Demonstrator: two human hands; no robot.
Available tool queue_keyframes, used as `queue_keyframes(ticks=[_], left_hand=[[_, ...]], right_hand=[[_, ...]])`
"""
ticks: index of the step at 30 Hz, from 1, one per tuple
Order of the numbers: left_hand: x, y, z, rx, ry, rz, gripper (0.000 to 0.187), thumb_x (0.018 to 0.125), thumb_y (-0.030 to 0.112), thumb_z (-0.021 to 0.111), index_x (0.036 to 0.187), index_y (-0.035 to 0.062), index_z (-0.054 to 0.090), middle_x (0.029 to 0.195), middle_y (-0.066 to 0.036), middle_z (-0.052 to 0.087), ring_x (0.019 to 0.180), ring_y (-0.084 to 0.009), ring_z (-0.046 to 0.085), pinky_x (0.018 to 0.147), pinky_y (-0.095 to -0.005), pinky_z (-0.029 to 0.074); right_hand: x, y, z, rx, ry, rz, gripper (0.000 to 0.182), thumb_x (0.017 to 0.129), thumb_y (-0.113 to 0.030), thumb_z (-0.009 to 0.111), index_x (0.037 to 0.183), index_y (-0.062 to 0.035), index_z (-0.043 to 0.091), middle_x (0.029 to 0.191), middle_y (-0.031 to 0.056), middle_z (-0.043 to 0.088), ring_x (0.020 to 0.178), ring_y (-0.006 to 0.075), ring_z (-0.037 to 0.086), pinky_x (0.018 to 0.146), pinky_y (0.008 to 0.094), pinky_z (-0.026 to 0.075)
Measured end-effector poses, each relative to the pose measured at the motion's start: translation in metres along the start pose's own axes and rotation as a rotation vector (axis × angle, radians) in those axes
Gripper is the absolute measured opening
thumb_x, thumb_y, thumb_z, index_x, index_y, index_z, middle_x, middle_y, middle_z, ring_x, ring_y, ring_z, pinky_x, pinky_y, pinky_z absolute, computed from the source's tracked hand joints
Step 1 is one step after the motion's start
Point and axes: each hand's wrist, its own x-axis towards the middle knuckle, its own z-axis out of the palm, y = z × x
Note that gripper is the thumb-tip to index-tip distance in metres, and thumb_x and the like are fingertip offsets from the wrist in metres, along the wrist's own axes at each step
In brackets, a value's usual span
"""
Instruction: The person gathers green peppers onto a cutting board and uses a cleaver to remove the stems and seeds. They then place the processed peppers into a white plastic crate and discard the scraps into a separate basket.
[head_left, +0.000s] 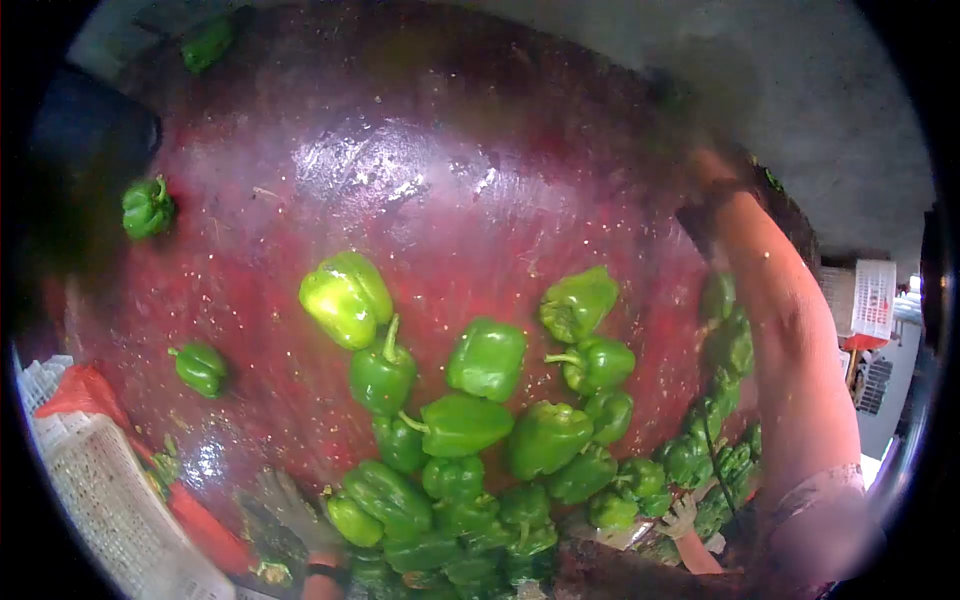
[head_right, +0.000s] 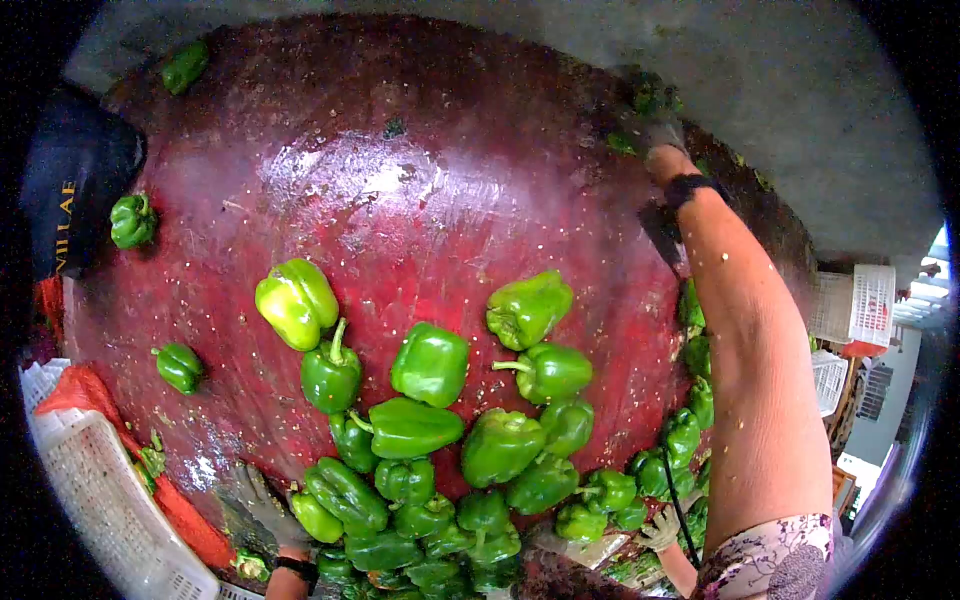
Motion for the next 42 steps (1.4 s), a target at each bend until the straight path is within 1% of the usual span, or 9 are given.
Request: queue_keyframes(ticks=[3, 6, 15, 21, 26, 36, 39, 41, 42], left_hand=[[0.005, 0.006, -0.009, 0.079, 0.031, 0.116, 0.077, 0.096, 0.046, 0.052, 0.154, 0.003, 0.028, 0.162, -0.019, 0.022, 0.15, -0.0401, 0.015, 0.123, -0.0526, 0.01], [0.0, 0.0, -0.005, 0.209, -0.033, 0.042, 0.075, 0.096, 0.046, 0.052, 0.154, 0.0043, 0.028, 0.162, -0.019, 0.02, 0.15, -0.0403, 0.013, 0.123, -0.0531, 0.01], [-0.001, -0.008, -0.002, 0.072, -0.025, 0.064, 0.078, 0.092, 0.042, 0.058, 0.154, 0.0046, 0.029, 0.162, -0.021, 0.018, 0.151, -0.04, 0.013, 0.122, -0.0543, 0.008], [0.005, 0.01, -0.011, 0.069, -0.011, 0.088, 0.079, 0.088, 0.026, 0.066, 0.154, 0.0046, 0.028, 0.161, -0.022, 0.022, 0.149, -0.0423, 0.017, 0.121, -0.0581, 0.009], [0.009, 0.014, -0.015, 0.075, 0.022, 0.13, 0.07, 0.093, 0.032, 0.058, 0.15, 0.0005, 0.032, 0.157, -0.024, 0.029, 0.147, -0.044, 0.022, 0.119, -0.0591, 0.012], [0.01, -0.001, -0.021, -0.087, 0.116, 0.239, 0.059, 0.091, 0.017, 0.058, 0.146, 0.0053, 0.043, 0.153, -0.019, 0.038, 0.144, -0.0381, 0.031, 0.119, -0.0532, 0.022], [0.018, -0.02, -0.043, -0.177, 0.054, 0.272, 0.054, 0.091, 0.016, 0.059, 0.143, 0.0061, 0.048, 0.15, -0.019, 0.043, 0.141, -0.0373, 0.036, 0.116, -0.0536, 0.027], [0.032, -0.043, -0.065, -0.141, 0.029, 0.243, 0.051, 0.092, 0.017, 0.059, 0.141, 0.0063, 0.05, 0.148, -0.019, 0.045, 0.139, -0.0364, 0.039, 0.115, -0.053, 0.029], [0.047, -0.059, -0.067, -0.1, 0.167, 0.286, 0.052, 0.093, 0.018, 0.058, 0.142, 0.006, 0.048, 0.147, -0.019, 0.046, 0.14, -0.0355, 0.039, 0.115, -0.0525, 0.029]], right_hand=[[-0.004, 0.004, 0.001, 0.02, -0.014, 0.016, 0.053, 0.094, -0.046, 0.061, 0.13, -0.0064, 0.061, 0.127, 0.0192, 0.063, 0.121, 0.0334, 0.059, 0.101, 0.0399, 0.048], [-0.004, 0.002, 0.003, 0.029, -0.018, 0.01, 0.054, 0.093, -0.046, 0.061, 0.13, -0.0063, 0.06, 0.125, 0.0195, 0.064, 0.119, 0.0335, 0.06, 0.099, 0.0401, 0.048], [-0.043, -0.037, 0.004, 0.047, 0.008, -0.063, 0.055, 0.092, -0.046, 0.063, 0.13, -0.0058, 0.059, 0.12, 0.0204, 0.066, 0.114, 0.0338, 0.063, 0.096, 0.0404, 0.05], [-0.178, -0.12, 0.01, 0.103, -0.075, -0.22, 0.057, 0.09, -0.046, 0.064, 0.13, -0.0055, 0.059, 0.117, 0.0209, 0.068, 0.11, 0.034, 0.065, 0.093, 0.0407, 0.051], [-0.294, -0.179, 0.025, 0.45, -0.528, -0.305, 0.054, 0.087, -0.04, 0.068, 0.127, -0.0039, 0.059, 0.112, 0.0237, 0.066, 0.105, 0.0362, 0.065, 0.092, 0.0438, 0.051], [-0.446, -0.216, 0.054, 0.323, -0.572, -0.378, 0.066, 0.084, -0.046, 0.071, 0.137, -0.0108, 0.053, 0.109, 0.0276, 0.062, 0.101, 0.0425, 0.063, 0.088, 0.0473, 0.052], [-0.49, -0.217, 0.048, 0.339, -0.791, -0.365, 0.072, 0.086, -0.049, 0.067, 0.141, -0.0073, 0.047, 0.108, 0.0278, 0.062, 0.098, 0.0434, 0.064, 0.084, 0.0483, 0.053], [-0.526, -0.227, 0.046, 0.267, -0.839, -0.549, 0.073, 0.088, -0.051, 0.063, 0.143, -0.0059, 0.046, 0.104, 0.0266, 0.064, 0.094, 0.0424, 0.065, 0.081, 0.0488, 0.054], [-0.535, -0.235, 0.042, 0.223, -0.86, -0.638, 0.074, 0.089, -0.052, 0.061, 0.143, -0.0052, 0.045, 0.102, 0.026, 0.065, 0.092, 0.042, 0.066, 0.079, 0.049, 0.054]])
